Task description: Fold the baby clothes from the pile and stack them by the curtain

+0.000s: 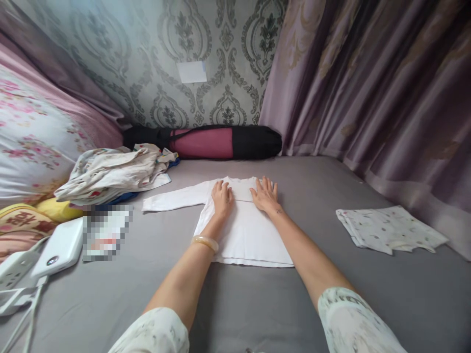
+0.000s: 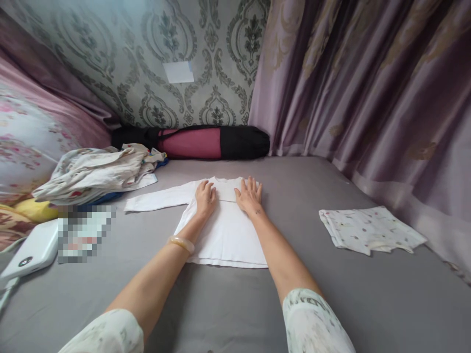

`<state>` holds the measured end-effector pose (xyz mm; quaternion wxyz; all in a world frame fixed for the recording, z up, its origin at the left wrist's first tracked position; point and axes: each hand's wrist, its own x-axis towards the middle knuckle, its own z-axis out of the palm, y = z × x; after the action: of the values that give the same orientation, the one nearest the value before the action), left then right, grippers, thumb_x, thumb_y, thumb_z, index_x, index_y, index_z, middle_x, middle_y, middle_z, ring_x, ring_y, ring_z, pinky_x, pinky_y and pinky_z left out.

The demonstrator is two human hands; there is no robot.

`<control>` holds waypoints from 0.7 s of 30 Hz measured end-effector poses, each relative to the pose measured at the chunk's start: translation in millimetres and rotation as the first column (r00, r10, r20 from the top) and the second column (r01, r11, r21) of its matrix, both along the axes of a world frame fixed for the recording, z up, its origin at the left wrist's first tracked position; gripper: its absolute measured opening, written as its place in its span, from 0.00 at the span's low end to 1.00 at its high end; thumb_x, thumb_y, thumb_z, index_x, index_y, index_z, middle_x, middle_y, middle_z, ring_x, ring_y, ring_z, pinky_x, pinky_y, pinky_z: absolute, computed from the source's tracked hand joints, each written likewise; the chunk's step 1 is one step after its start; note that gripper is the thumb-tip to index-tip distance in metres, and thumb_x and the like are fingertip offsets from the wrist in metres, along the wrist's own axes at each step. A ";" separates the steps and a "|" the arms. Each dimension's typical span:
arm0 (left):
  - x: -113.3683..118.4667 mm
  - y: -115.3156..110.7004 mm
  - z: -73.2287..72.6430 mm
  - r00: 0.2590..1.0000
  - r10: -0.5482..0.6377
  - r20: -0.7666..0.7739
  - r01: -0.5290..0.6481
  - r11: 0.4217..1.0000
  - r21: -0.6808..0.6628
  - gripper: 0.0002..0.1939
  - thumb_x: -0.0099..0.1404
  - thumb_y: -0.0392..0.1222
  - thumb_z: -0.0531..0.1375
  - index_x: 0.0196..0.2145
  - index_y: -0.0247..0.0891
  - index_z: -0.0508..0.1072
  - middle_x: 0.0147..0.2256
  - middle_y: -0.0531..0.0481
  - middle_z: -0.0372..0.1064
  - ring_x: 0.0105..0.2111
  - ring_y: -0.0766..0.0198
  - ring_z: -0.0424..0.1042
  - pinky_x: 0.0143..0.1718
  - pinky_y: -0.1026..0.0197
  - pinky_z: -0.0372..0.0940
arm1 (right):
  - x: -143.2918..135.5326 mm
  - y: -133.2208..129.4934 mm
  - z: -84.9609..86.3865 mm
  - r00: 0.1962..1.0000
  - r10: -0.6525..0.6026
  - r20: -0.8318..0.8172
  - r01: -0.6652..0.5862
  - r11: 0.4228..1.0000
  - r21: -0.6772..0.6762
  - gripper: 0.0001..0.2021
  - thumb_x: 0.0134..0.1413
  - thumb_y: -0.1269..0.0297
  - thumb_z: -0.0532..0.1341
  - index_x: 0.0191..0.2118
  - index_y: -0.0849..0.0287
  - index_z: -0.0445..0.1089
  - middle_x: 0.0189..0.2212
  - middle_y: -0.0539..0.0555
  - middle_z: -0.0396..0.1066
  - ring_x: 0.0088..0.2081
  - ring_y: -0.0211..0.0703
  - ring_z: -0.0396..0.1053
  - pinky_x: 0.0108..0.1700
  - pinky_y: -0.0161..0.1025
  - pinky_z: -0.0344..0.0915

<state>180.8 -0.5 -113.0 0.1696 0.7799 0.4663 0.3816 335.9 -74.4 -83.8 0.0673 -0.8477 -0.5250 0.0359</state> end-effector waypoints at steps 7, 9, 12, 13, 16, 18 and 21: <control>9.4 -6.0 -0.6 0.922 -0.077 -0.380 0.062 0.997 -0.052 0.26 0.72 0.49 0.44 0.61 0.35 0.64 0.64 0.36 0.55 0.66 0.46 0.48 0.66 0.41 0.39 | -14.2 1.5 -2.1 0.997 0.031 -0.074 -0.036 0.997 -0.071 0.32 0.67 0.45 0.37 0.70 0.53 0.44 0.71 0.59 0.32 0.70 0.58 0.30 0.65 0.62 0.30; 10.8 -5.1 -1.2 0.899 -0.091 -0.429 0.061 0.995 -0.083 0.29 0.71 0.51 0.44 0.62 0.33 0.62 0.65 0.35 0.51 0.67 0.45 0.46 0.66 0.41 0.39 | -13.4 1.9 -2.7 0.997 0.028 -0.075 -0.033 0.997 -0.073 0.32 0.66 0.45 0.37 0.70 0.53 0.44 0.71 0.60 0.33 0.69 0.60 0.31 0.65 0.63 0.30; 11.2 -4.9 0.1 0.879 -0.106 -0.465 0.058 0.992 -0.116 0.31 0.71 0.51 0.44 0.64 0.30 0.59 0.66 0.33 0.48 0.67 0.43 0.43 0.65 0.39 0.38 | -12.6 1.8 -2.2 0.996 0.033 -0.083 -0.039 0.996 -0.080 0.32 0.66 0.44 0.38 0.70 0.52 0.43 0.71 0.60 0.33 0.69 0.61 0.31 0.65 0.63 0.30; 11.1 -5.2 1.0 0.874 -0.109 -0.474 0.057 0.991 -0.123 0.31 0.71 0.50 0.43 0.64 0.30 0.58 0.66 0.32 0.47 0.67 0.43 0.43 0.65 0.39 0.38 | -12.6 1.7 -1.8 0.996 0.033 -0.085 -0.040 0.996 -0.085 0.32 0.66 0.44 0.38 0.70 0.52 0.43 0.71 0.60 0.33 0.69 0.61 0.31 0.65 0.63 0.30; 11.0 -6.5 3.4 0.864 -0.116 -0.491 0.053 0.989 -0.141 0.31 0.71 0.50 0.42 0.65 0.29 0.57 0.67 0.33 0.46 0.68 0.44 0.41 0.65 0.38 0.37 | -13.2 1.3 -0.6 0.996 0.025 -0.089 -0.034 0.995 -0.099 0.32 0.66 0.44 0.38 0.70 0.52 0.43 0.71 0.60 0.34 0.69 0.61 0.31 0.65 0.63 0.31; 11.3 -7.1 4.7 0.858 -0.122 -0.498 0.051 0.987 -0.155 0.32 0.71 0.50 0.41 0.66 0.30 0.56 0.67 0.33 0.45 0.68 0.44 0.41 0.65 0.38 0.36 | -13.1 1.7 0.5 0.996 0.023 -0.090 -0.033 0.994 -0.105 0.32 0.66 0.45 0.38 0.70 0.52 0.43 0.71 0.60 0.34 0.69 0.61 0.31 0.65 0.63 0.31; 12.4 -7.2 6.2 0.843 -0.133 -0.521 0.048 0.983 -0.175 0.32 0.71 0.50 0.40 0.66 0.29 0.54 0.68 0.33 0.43 0.68 0.44 0.39 0.65 0.38 0.34 | -12.4 4.0 3.6 0.995 0.019 -0.097 -0.032 0.991 -0.128 0.32 0.66 0.45 0.38 0.70 0.53 0.43 0.71 0.61 0.33 0.69 0.62 0.30 0.65 0.64 0.31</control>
<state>193.2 -7.7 -106.8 0.1121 0.8604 0.4857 0.1055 323.5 -70.3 -80.2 0.0369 -0.8407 -0.5286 0.1113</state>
